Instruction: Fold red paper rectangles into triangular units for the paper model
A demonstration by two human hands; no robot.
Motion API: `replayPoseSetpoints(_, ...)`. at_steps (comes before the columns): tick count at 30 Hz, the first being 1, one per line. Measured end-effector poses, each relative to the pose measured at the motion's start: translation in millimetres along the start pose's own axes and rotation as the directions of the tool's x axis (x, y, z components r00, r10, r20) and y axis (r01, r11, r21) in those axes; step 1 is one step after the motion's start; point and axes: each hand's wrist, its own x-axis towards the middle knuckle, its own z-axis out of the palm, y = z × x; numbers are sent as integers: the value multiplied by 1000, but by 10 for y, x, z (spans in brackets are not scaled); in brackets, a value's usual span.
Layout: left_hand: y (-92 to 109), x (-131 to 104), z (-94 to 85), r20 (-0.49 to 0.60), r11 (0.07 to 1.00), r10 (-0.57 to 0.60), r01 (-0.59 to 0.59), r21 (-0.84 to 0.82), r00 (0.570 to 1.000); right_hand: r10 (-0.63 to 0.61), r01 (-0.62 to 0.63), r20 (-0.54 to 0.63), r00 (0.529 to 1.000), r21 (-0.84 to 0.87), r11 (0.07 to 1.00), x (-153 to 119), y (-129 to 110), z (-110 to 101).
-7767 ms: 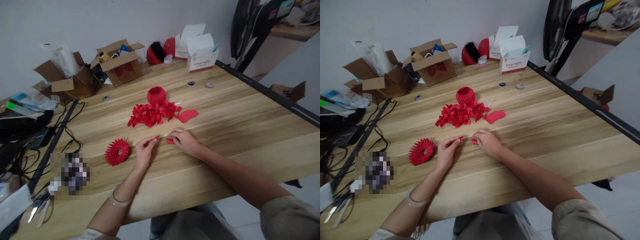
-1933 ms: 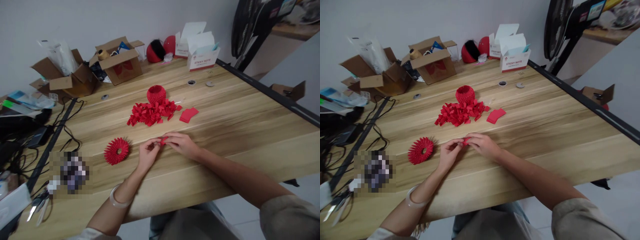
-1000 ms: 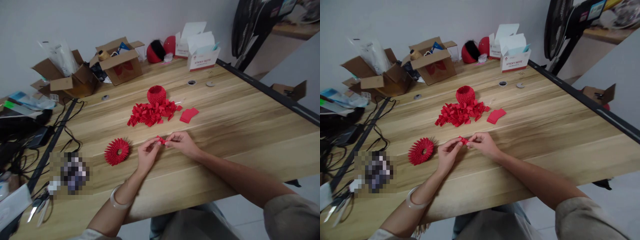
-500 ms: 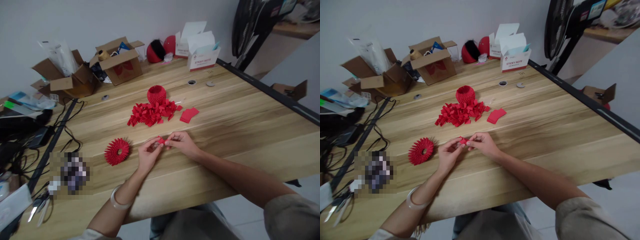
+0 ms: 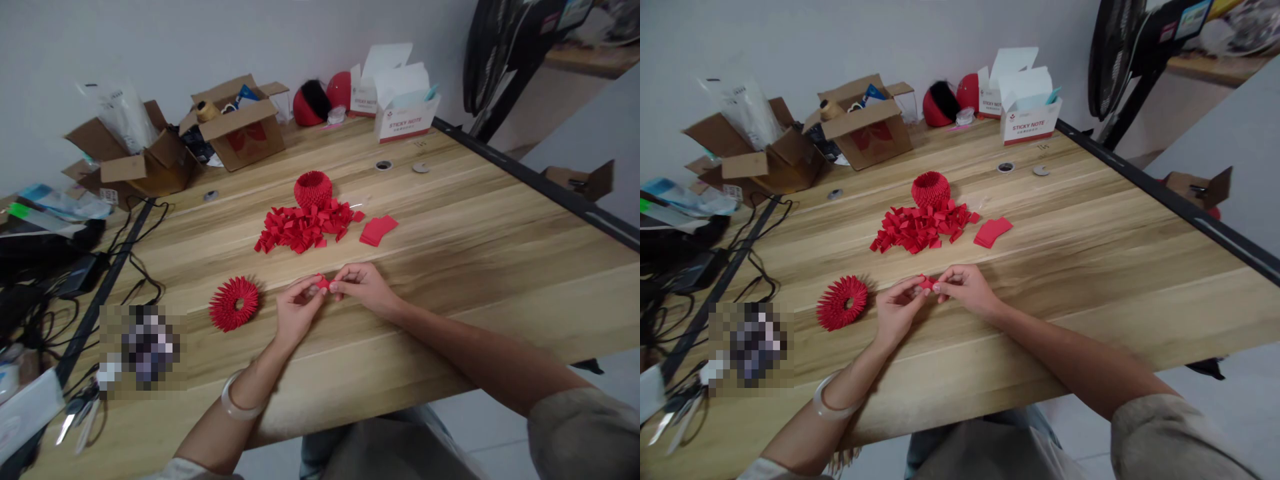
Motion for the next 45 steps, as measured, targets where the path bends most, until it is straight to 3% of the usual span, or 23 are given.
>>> replayPoseSetpoints(9,-59,-1,-16,75,995,18,-11,-95,997,-52,53,-27,998,33,998,12,-25,-5)
replayPoseSetpoints(20,8,-3,-6,34,993,106,-108,57,994,-15,13,36,999,63,998,7,15,2)
replayPoseSetpoints(23,41,-1,25,10,997,55,-55,-46,998,-11,8,36,999,69,998,5,19,-3)
replayPoseSetpoints(26,69,3,52,42,973,-68,75,-216,997,-28,27,10,1000,63,998,-4,1,5)
replayPoseSetpoints(31,85,6,53,88,970,-110,126,-209,990,-34,34,-1,999,55,998,-9,-8,13)
replayPoseSetpoints(38,68,7,33,114,965,-88,113,-235,990,-51,59,89,995,-96,994,-32,-11,9)
replayPoseSetpoints(45,52,22,34,112,969,-154,172,-177,982,-201,219,89,976,-311,925,-35,-26,-23)
